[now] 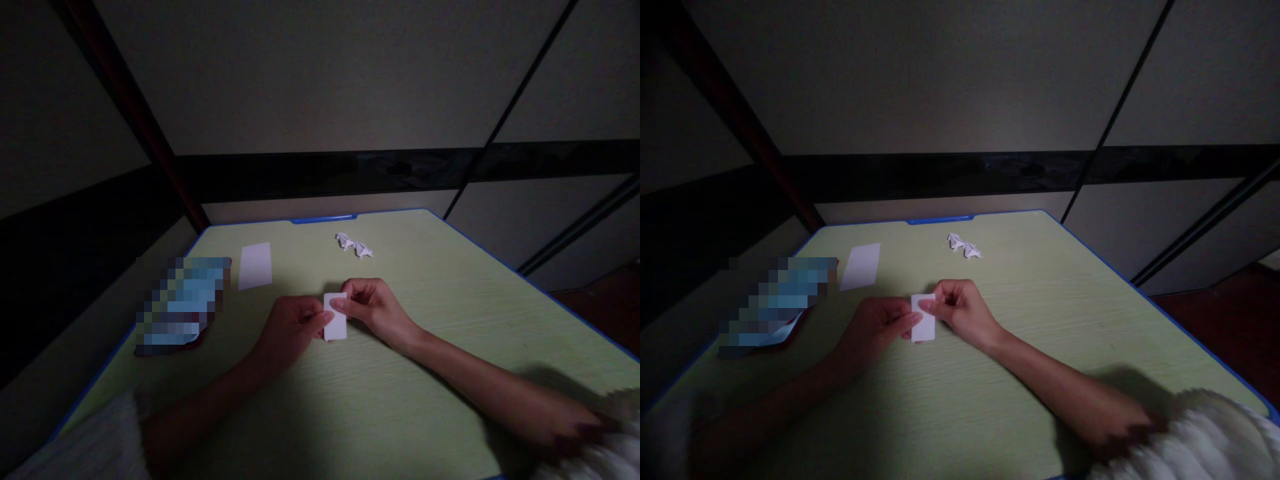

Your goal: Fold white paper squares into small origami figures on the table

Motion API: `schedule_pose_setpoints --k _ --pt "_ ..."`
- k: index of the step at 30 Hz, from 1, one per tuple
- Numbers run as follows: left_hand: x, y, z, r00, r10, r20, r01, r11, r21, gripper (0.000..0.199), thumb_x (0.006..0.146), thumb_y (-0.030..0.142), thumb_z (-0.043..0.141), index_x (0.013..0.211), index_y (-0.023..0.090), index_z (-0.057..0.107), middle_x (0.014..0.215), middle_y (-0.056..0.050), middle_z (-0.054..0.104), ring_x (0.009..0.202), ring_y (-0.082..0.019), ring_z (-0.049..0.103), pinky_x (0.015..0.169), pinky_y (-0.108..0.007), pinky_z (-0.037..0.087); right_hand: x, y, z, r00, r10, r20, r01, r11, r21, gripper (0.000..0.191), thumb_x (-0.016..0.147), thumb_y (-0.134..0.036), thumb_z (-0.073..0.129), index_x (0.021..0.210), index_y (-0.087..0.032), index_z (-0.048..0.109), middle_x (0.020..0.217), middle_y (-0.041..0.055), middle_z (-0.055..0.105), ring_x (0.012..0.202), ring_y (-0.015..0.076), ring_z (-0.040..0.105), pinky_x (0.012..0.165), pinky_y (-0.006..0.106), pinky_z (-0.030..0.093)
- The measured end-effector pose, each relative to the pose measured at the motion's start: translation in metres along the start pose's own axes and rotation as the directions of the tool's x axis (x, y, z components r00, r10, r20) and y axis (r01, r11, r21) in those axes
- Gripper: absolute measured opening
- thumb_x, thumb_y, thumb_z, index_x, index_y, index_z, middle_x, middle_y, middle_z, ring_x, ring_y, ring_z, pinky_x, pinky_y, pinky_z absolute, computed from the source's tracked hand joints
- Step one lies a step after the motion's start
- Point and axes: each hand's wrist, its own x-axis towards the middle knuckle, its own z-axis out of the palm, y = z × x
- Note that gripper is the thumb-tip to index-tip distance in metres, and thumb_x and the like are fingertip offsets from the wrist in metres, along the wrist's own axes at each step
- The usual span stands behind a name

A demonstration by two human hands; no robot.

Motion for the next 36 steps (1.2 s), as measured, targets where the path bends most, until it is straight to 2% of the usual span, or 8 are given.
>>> schedule_pose_setpoints --k 5,9,13,19,26,30,33,36 --pt "0.0008 0.0013 -0.0003 0.999 -0.028 0.024 0.03 0.998 -0.059 0.022 0.06 0.025 0.057 0.042 0.013 0.051 0.041 0.002 0.054 0.041 -0.008 0.05 0.044 -0.018 0.038 -0.001 0.0018 -0.0016 0.999 -0.053 0.005 0.053 0.996 -0.076 0.032 0.066 -0.038 0.059 0.05 -0.013 0.046 0.046 -0.0044 0.041 0.043 0.005 0.034 0.044 0.021 0.025" --pt "0.0003 -0.0013 -0.0002 0.99 -0.048 0.136 0.057 0.996 -0.066 0.023 0.064 0.024 0.054 0.044 0.013 0.051 0.041 0.0 0.057 0.037 -0.009 0.051 0.041 -0.02 0.04 -0.004 0.0014 -0.0004 0.995 -0.094 0.034 0.098 0.98 -0.174 0.031 0.072 -0.038 0.052 0.053 -0.015 0.042 0.047 -0.0057 0.035 0.044 0.0055 0.032 0.043 0.02 0.024" --pt "0.0004 -0.0035 -0.001 0.975 -0.064 0.211 0.076 0.996 -0.051 0.022 0.063 0.02 0.053 0.043 0.013 0.049 0.034 0.003 0.052 0.028 -0.007 0.045 0.033 -0.017 0.035 -0.0063 0.0004 0.001 0.989 -0.117 0.091 0.14 0.94 -0.311 0.03 0.075 -0.036 0.048 0.056 -0.016 0.038 0.049 -0.0057 0.034 0.045 0.0057 0.032 0.042 0.019 0.024" --pt "0.0005 -0.004 -0.0021 0.984 -0.058 0.166 0.075 0.992 -0.1 0.026 0.063 0.022 0.052 0.039 0.013 0.048 0.031 0.003 0.05 0.026 -0.005 0.042 0.031 -0.017 0.032 -0.0049 0.0018 0.0002 0.99 -0.112 0.091 0.138 0.924 -0.358 0.034 0.077 -0.037 0.045 0.052 -0.017 0.035 0.047 -0.006 0.031 0.044 0.0058 0.03 0.041 0.019 0.022" --pt "0.0015 -0.0044 -0.0027 0.992 -0.073 0.106 0.09 0.982 -0.164 0.027 0.061 0.025 0.055 0.038 0.013 0.048 0.032 0.002 0.052 0.026 -0.005 0.042 0.031 -0.016 0.031 -0.0057 -0.0024 -0.0004 0.975 -0.137 0.173 0.191 0.919 -0.346 0.022 0.079 -0.033 0.042 0.066 -0.015 0.041 0.057 -0.0029 0.039 0.053 0.0081 0.036 0.049 0.021 0.03" --pt "0.0023 -0.0063 -0.0028 0.992 -0.066 0.108 0.085 0.98 -0.179 0.026 0.061 0.026 0.055 0.039 0.013 0.05 0.033 0.002 0.053 0.027 -0.006 0.043 0.031 -0.016 0.032 -0.0067 -0.0042 -0.0001 0.978 -0.085 0.192 0.16 0.895 -0.416 0.028 0.082 -0.032 0.036 0.061 -0.015 0.041 0.056 -0.0022 0.039 0.052 0.0079 0.035 0.049 0.021 0.029" --pt "0.0027 -0.0068 -0.003 0.993 -0.057 0.101 0.076 0.978 -0.194 0.025 0.061 0.026 0.056 0.04 0.013 0.051 0.033 0.002 0.054 0.027 -0.006 0.044 0.032 -0.017 0.033 -0.0069 -0.0041 0.0004 0.98 -0.041 0.194 0.118 0.906 -0.406 0.034 0.083 -0.036 0.033 0.061 -0.014 0.045 0.055 -0.0021 0.038 0.051 0.0078 0.034 0.049 0.022 0.029" --pt "0.0029 -0.0061 -0.0036 0.996 -0.05 0.072 0.064 0.975 -0.213 0.025 0.061 0.026 0.057 0.04 0.013 0.05 0.033 0.002 0.054 0.027 -0.006 0.044 0.032 -0.017 0.033 -0.0057 -0.0035 -0.0005 0.981 -0.053 0.187 0.122 0.918 -0.378 0.034 0.081 -0.039 0.037 0.06 -0.014 0.044 0.055 -0.0024 0.037 0.052 0.0079 0.034 0.049 0.022 0.029"
